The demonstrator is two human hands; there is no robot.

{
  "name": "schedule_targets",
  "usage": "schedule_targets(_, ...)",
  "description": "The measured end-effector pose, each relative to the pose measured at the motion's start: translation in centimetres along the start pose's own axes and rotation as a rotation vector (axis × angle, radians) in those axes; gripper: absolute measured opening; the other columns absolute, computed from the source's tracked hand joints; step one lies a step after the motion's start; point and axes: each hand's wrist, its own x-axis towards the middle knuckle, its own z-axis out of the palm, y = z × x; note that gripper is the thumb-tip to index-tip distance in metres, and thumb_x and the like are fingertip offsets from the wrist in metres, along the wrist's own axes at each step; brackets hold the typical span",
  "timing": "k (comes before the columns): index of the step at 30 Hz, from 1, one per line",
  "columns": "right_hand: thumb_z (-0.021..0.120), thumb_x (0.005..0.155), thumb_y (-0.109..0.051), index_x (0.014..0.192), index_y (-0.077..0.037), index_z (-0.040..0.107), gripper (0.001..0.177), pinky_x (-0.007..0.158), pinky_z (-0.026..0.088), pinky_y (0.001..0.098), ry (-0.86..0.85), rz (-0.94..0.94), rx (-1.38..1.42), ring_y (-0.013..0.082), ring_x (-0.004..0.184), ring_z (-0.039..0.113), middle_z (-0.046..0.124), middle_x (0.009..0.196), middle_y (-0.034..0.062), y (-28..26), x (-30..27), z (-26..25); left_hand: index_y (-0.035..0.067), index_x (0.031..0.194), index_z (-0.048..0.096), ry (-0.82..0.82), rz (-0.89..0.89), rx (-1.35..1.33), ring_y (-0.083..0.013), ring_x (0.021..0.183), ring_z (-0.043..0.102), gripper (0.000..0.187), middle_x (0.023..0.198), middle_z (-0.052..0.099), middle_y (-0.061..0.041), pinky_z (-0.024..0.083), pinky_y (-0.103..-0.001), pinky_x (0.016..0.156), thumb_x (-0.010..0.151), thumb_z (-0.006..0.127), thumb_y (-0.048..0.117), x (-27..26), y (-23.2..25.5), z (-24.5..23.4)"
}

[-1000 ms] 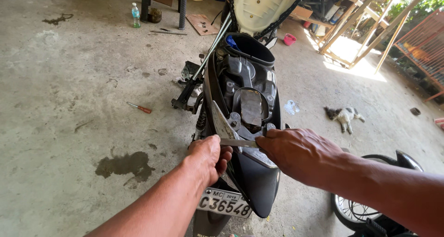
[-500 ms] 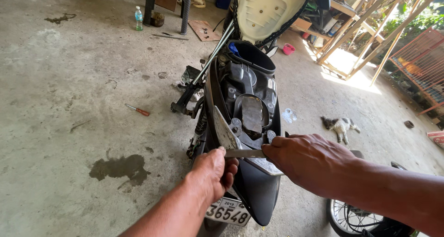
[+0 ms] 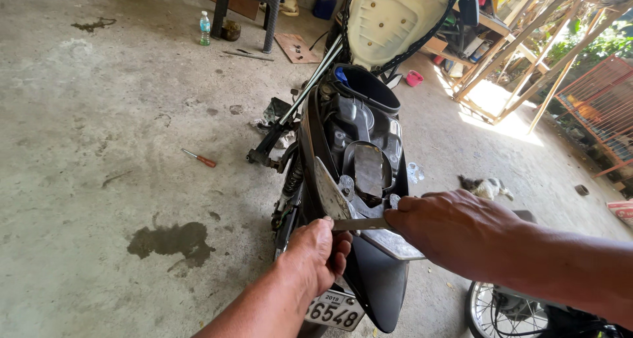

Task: The person uses a metal file to shape and smooth the edges of a chrome rear fender attached to a motorcycle. The person repeatedly files the same edge area while holding the fender steady with the other hand.

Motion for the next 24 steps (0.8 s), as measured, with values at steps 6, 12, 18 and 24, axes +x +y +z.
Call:
schedule_targets(6, 0.048, 0.102, -0.012, 0.137, -0.023, 0.057, 0.037, 0.079, 0.06, 0.0376, 0.005, 0.021, -0.016, 0.0195, 0.092, 0.069, 0.065, 0.107, -0.0018, -0.1, 0.3, 0.7, 0.007, 0.095, 0.066, 0.006, -0.003, -0.013, -0.0109, 0.062, 0.058, 0.032, 0.076, 0.066, -0.004, 0.044, -0.024, 0.049, 0.106, 0.049, 0.033, -0.2, 0.2, -0.1)
schedule_targets(12, 0.047, 0.099, -0.013, 0.133, -0.022, 0.058, 0.036, 0.082, 0.058, 0.0394, -0.002, 0.042, 0.006, 0.0217, 0.094, 0.067, 0.063, 0.108, 0.0001, -0.4, 0.2, 0.5, 0.006, 0.097, 0.067, 0.027, 0.016, 0.009, -0.0105, 0.064, 0.06, 0.034, 0.077, 0.068, -0.004, 0.045, -0.024, 0.051, 0.107, 0.048, 0.032, -0.3, 0.4, 0.1)
schedule_targets(18, 0.047, 0.1, -0.017, 0.126, -0.02, 0.06, 0.03, 0.084, 0.056, 0.0412, 0.055, 0.039, 0.005, 0.0231, 0.095, 0.066, 0.063, 0.102, 0.0008, -0.6, -0.2, 1.0, 0.007, 0.096, 0.066, 0.002, 0.042, -0.014, -0.0114, 0.061, 0.058, 0.034, 0.075, 0.067, -0.004, 0.043, -0.024, 0.05, 0.106, 0.049, 0.035, -0.1, 0.1, -0.1)
schedule_targets(24, 0.043, 0.103, -0.021, 0.122, -0.02, 0.061, 0.026, 0.082, 0.057, 0.0411, 0.025, 0.084, 0.064, 0.0221, 0.093, 0.067, 0.063, 0.101, 0.0013, -1.0, -0.1, 0.7, 0.006, 0.096, 0.067, 0.032, 0.061, 0.058, -0.0108, 0.062, 0.06, 0.036, 0.076, 0.068, -0.004, 0.045, -0.024, 0.049, 0.107, 0.048, 0.035, -0.1, 0.8, 0.1)
